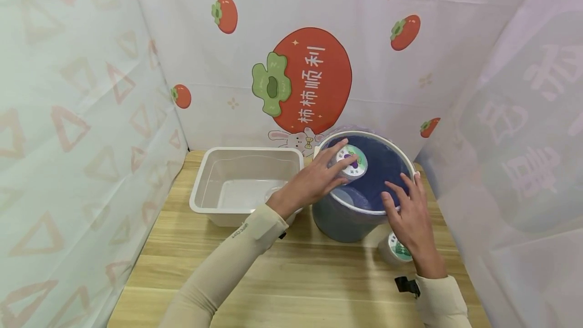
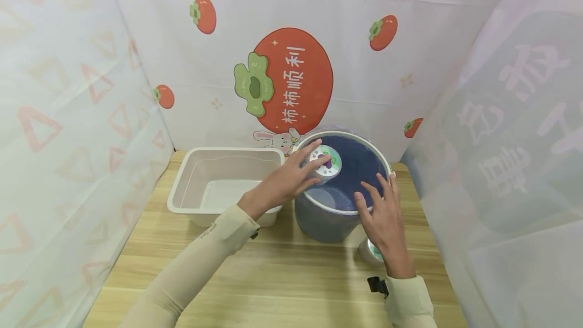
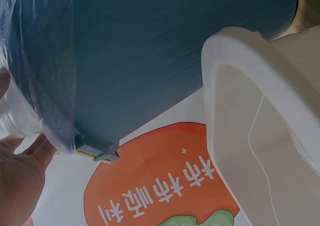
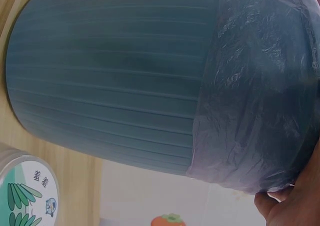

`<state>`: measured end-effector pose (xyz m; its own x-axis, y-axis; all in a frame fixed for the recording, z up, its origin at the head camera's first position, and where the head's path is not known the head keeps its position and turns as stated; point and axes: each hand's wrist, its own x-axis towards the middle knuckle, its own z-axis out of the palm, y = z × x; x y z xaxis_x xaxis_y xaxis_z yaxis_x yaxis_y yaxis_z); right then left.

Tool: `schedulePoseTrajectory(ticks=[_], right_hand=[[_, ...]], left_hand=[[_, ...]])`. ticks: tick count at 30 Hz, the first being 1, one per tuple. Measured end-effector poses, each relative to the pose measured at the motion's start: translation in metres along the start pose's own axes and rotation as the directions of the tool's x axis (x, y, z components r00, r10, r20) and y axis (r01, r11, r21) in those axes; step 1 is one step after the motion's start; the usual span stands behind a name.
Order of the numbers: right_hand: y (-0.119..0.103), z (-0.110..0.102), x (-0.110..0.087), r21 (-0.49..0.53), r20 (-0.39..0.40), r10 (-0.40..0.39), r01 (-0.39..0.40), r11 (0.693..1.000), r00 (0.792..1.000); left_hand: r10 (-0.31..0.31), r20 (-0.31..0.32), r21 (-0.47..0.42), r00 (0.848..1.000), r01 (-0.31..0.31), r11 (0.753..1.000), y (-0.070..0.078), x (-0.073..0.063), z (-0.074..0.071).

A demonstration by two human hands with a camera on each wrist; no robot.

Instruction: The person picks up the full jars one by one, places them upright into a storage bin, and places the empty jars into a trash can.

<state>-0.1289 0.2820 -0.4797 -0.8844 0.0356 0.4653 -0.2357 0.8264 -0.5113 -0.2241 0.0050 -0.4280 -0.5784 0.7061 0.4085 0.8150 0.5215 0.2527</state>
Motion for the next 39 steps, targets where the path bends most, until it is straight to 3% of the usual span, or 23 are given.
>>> schedulePoseTrajectory(ticks=[17,29,39], right_hand=[[0.003,0.002,0.002,0.015,-0.027,-0.030,0.031,0.999,0.999],[0.001,0.001,0.002,0.016,-0.029,-0.030,0.030,0.999,0.999],[0.003,0.002,0.001,0.013,-0.014,-0.021,0.021,1.000,1.000]], left_hand=[[-0.003,0.007,0.016,1.000,0.003,1.000,-0.007,-0.008,0.010],[-0.005,-0.031,0.127,1.000,0.009,0.992,-0.016,-0.021,0.018],[-0.069,0.043,0.036,0.997,0.067,0.997,-0.020,-0.027,0.028]])
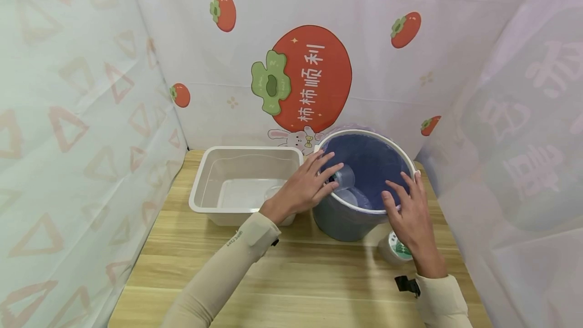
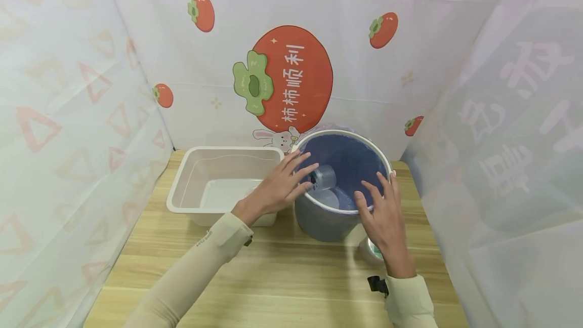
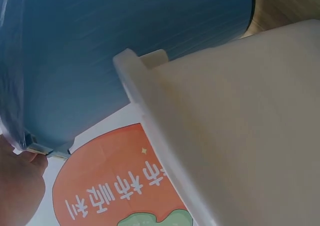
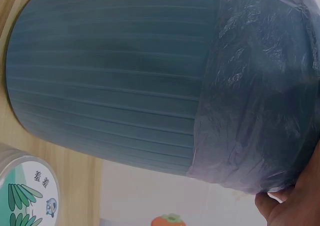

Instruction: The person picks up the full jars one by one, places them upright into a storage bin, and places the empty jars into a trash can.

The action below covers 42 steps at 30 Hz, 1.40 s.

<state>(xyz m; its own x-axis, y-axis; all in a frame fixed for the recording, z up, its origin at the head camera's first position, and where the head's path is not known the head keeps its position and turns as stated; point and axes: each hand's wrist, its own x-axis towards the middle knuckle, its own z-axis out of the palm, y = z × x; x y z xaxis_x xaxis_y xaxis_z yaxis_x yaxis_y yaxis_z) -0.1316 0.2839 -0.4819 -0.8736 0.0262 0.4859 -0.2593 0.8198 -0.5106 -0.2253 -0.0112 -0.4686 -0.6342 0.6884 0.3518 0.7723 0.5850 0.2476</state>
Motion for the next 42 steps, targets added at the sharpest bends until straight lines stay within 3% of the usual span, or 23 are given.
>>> schedulePoseTrajectory(ticks=[15,20,28,42], right_hand=[[0.002,-0.002,-0.004,-0.016,0.012,0.006,-0.006,1.000,1.000],[0.011,-0.005,-0.011,0.008,-0.051,-0.026,0.026,1.000,0.998],[0.029,-0.013,-0.027,0.021,-0.158,-0.012,0.016,1.000,0.987],[0.061,-0.008,-0.066,0.034,-0.205,0.137,-0.133,0.991,0.969]], left_hand=[[-0.013,0.034,0.014,0.999,0.013,1.000,-0.001,-0.002,0.005],[-0.014,0.032,0.002,0.999,0.014,1.000,-0.001,-0.002,0.005],[-0.013,0.018,0.013,1.000,0.013,1.000,-0.003,-0.002,0.008],[-0.004,0.016,0.007,1.000,0.004,1.000,-0.003,-0.001,0.009]])
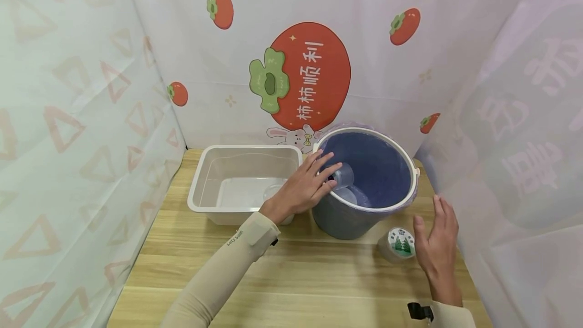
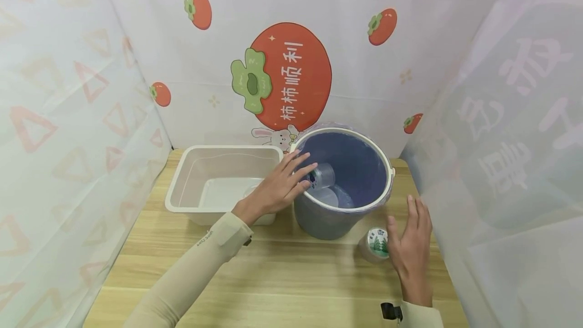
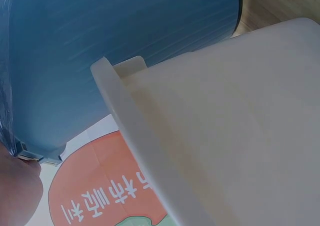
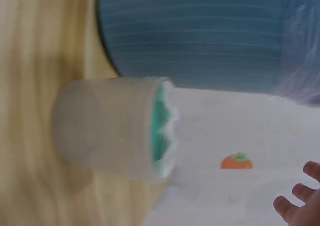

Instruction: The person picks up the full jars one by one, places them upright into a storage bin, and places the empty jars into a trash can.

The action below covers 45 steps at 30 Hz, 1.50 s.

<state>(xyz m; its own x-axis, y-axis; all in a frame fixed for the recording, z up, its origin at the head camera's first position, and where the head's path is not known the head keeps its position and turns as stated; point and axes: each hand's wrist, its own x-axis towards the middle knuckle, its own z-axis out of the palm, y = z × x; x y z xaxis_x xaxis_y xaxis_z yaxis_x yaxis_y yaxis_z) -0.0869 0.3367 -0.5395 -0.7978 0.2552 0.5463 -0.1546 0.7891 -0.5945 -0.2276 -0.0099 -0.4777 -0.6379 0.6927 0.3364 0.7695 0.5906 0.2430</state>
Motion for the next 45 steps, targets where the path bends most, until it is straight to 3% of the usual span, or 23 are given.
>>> schedulePoseTrajectory(ticks=[6,19,32,41,45], right_hand=[[0.015,0.007,-0.015,-0.003,-0.002,0.068,-0.068,0.998,0.998],[0.044,0.030,-0.047,-0.004,0.045,0.118,-0.118,0.993,0.992],[0.051,0.045,-0.072,0.015,0.113,0.167,-0.170,0.985,0.979],[0.050,0.050,-0.082,0.023,0.187,0.263,-0.272,0.962,0.947],[0.052,0.054,-0.086,0.049,0.188,0.246,-0.259,0.964,0.951]], left_hand=[[-0.011,0.014,-0.015,1.000,0.012,1.000,0.000,0.000,-0.001],[0.001,-0.010,-0.010,1.000,-0.001,1.000,0.000,0.001,0.002],[-0.002,-0.014,-0.013,1.000,0.002,1.000,0.000,0.000,0.001],[0.001,-0.023,0.001,1.000,-0.001,1.000,0.000,0.000,0.002],[0.002,-0.027,-0.007,1.000,-0.002,1.000,0.000,0.000,0.003]])
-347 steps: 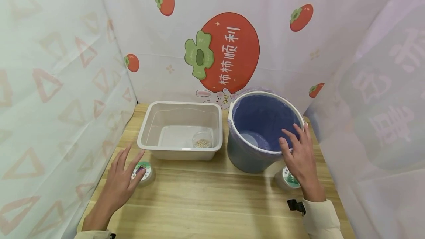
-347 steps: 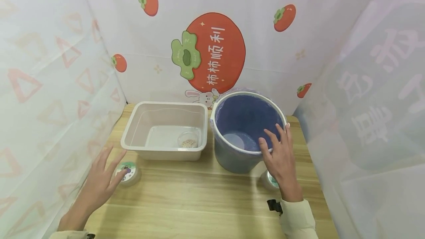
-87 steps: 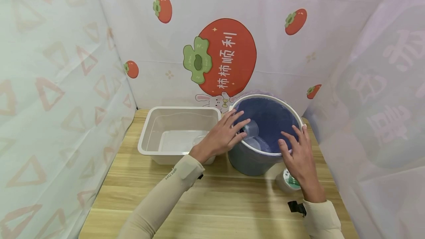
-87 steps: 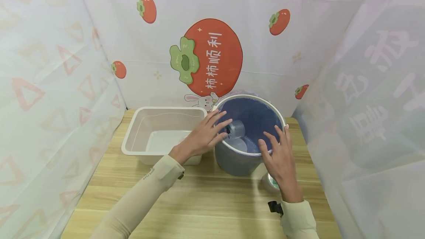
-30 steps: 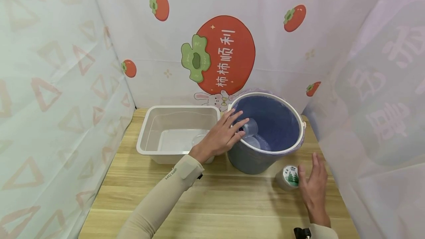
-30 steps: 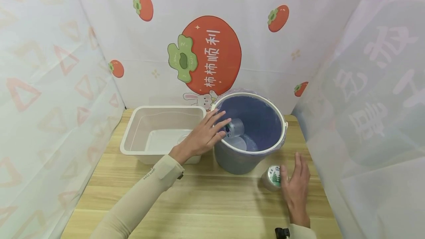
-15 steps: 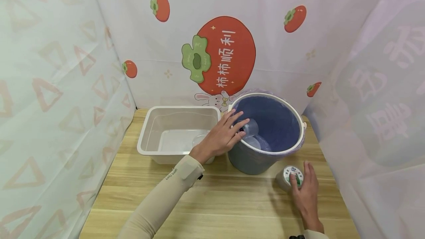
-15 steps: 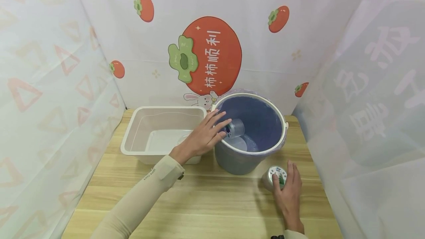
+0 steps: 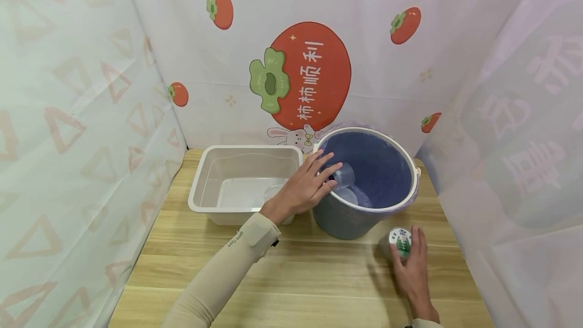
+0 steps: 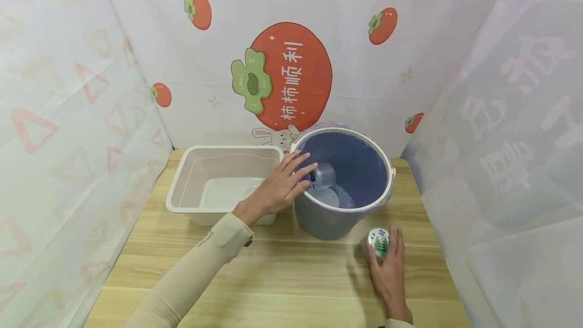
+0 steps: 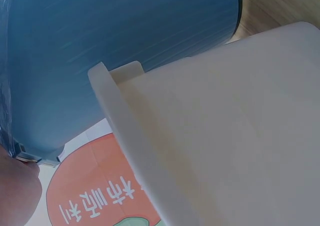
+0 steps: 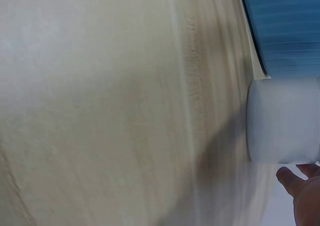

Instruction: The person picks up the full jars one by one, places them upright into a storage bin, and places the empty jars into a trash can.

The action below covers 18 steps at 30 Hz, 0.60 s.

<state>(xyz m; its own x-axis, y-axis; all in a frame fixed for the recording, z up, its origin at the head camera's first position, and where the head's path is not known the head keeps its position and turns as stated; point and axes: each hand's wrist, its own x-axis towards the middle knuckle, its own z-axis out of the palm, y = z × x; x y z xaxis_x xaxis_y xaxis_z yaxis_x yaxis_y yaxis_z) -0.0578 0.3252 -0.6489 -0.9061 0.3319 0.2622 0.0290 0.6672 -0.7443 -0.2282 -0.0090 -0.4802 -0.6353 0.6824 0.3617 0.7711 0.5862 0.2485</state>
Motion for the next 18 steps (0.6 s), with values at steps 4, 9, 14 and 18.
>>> schedulePoseTrajectory(ticks=[4,9,14,18], right_hand=[[0.0024,0.0034,-0.0039,0.011,0.001,-0.005,0.005,1.000,1.000],[0.0040,0.0056,-0.0066,0.009,0.007,-0.005,0.005,1.000,1.000],[0.0056,0.0069,-0.0068,0.004,0.001,-0.009,0.009,1.000,1.000],[0.0058,0.0071,-0.0070,-0.012,-0.004,-0.013,0.013,1.000,1.000]], left_hand=[[-0.007,0.006,-0.014,1.000,0.007,1.000,0.0003,0.0002,0.0003],[-0.010,0.006,-0.011,1.000,0.010,1.000,0.0006,0.0004,0.0005],[-0.009,0.006,-0.010,1.000,0.009,1.000,0.0011,0.0004,-0.0006],[-0.012,0.009,-0.013,1.000,0.012,1.000,0.0013,0.0001,-0.0006]])
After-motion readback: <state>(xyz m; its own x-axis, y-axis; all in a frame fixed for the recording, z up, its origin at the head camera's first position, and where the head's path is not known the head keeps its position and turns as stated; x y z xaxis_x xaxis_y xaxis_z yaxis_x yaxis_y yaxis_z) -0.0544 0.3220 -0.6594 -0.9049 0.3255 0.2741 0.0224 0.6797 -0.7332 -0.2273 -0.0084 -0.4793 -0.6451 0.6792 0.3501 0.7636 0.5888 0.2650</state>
